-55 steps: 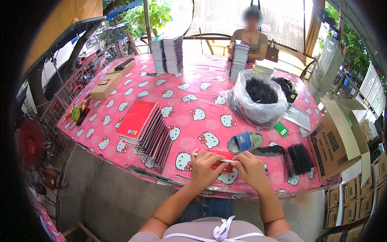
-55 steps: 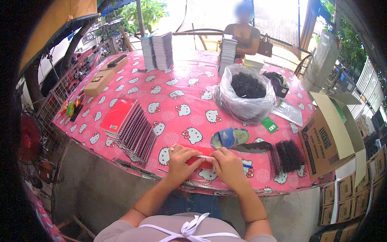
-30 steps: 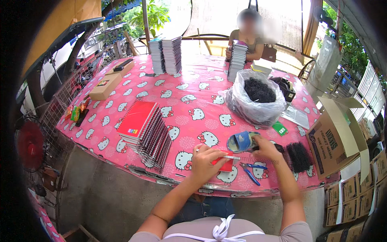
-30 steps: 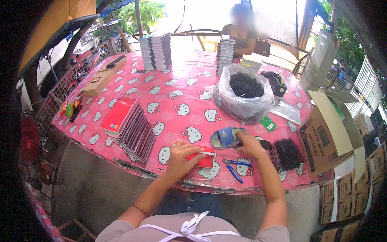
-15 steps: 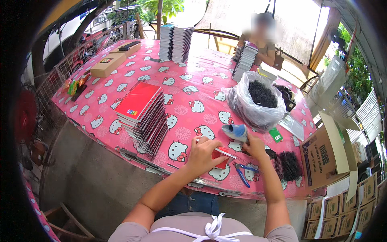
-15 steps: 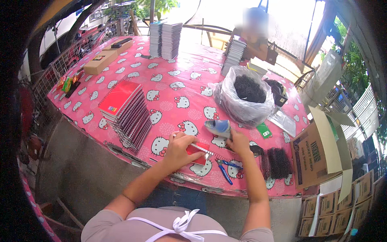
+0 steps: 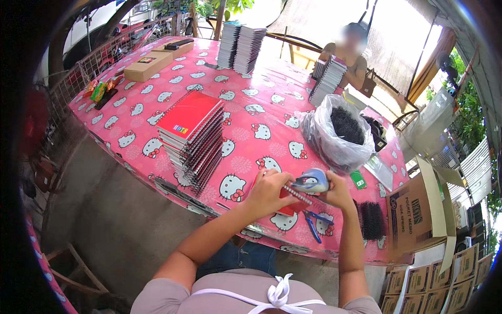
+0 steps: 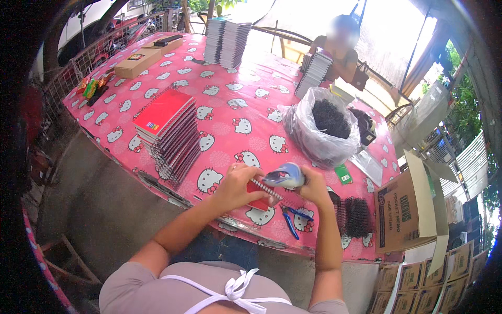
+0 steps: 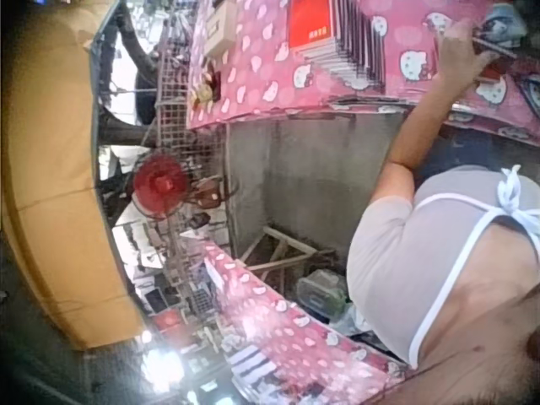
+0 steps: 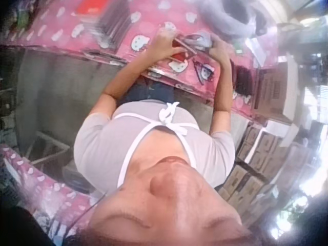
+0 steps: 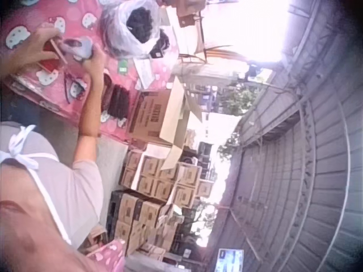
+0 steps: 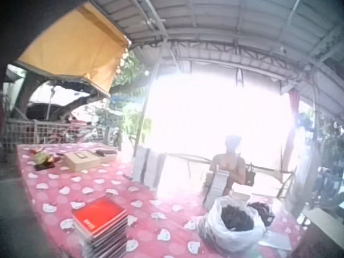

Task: The person assembles red booklets by inserting a black spiral binding through the pre-punched holes of the cover and pages by hand and then uses a blue tool to crimp or cut the ends of the spiral.

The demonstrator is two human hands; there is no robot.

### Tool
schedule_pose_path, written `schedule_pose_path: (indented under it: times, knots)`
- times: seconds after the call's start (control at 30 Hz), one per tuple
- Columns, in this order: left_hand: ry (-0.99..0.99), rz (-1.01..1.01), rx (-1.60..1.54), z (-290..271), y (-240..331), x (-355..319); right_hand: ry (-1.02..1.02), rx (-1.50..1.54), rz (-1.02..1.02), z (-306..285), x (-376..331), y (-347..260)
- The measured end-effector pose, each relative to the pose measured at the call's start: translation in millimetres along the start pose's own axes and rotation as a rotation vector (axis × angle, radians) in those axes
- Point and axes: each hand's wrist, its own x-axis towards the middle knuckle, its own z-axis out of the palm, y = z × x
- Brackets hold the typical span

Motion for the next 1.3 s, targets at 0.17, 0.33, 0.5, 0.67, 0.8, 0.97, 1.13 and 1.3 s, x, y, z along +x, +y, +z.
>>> schedule_pose_path:
  times: [0.17, 0.33, 0.5, 0.67, 0.8, 0.97, 1.13, 1.3]
  knots:
    - [0.035, -0.154, -0.187, -14.5, -17.9, -7.6, 0.077, -0.081, -0.044, 4.8, 21.2, 4.1]
    - [0.158, -0.455, -0.917, -11.8, -40.2, -19.7, 0.050, 0.035, -0.106, 10.4, 23.8, 18.2]
    - [0.184, -0.573, -1.146, -8.0, -50.3, -26.6, 0.043, 0.045, 0.037, 17.4, 36.5, -15.9]
    - [0.189, -0.587, -1.229, -4.3, -51.2, -27.9, 0.037, -0.020, -0.043, 31.4, 35.9, -21.0]
    - [0.169, -0.617, -1.286, -1.9, -48.0, -34.7, 0.025, -0.048, -0.077, 30.6, 40.2, -13.9]
    - [0.154, -0.657, -1.295, -9.1, -45.1, -34.3, 0.024, 0.176, -0.113, 43.6, 28.8, -22.5]
    - [0.135, -0.658, -1.277, -10.1, -48.2, -33.5, 0.328, -0.611, -0.018, 42.7, 35.5, 3.0]
    - [0.058, -0.506, -1.171, -8.0, -32.1, -23.2, 0.503, -0.831, 0.297, 18.8, 6.4, 85.2]
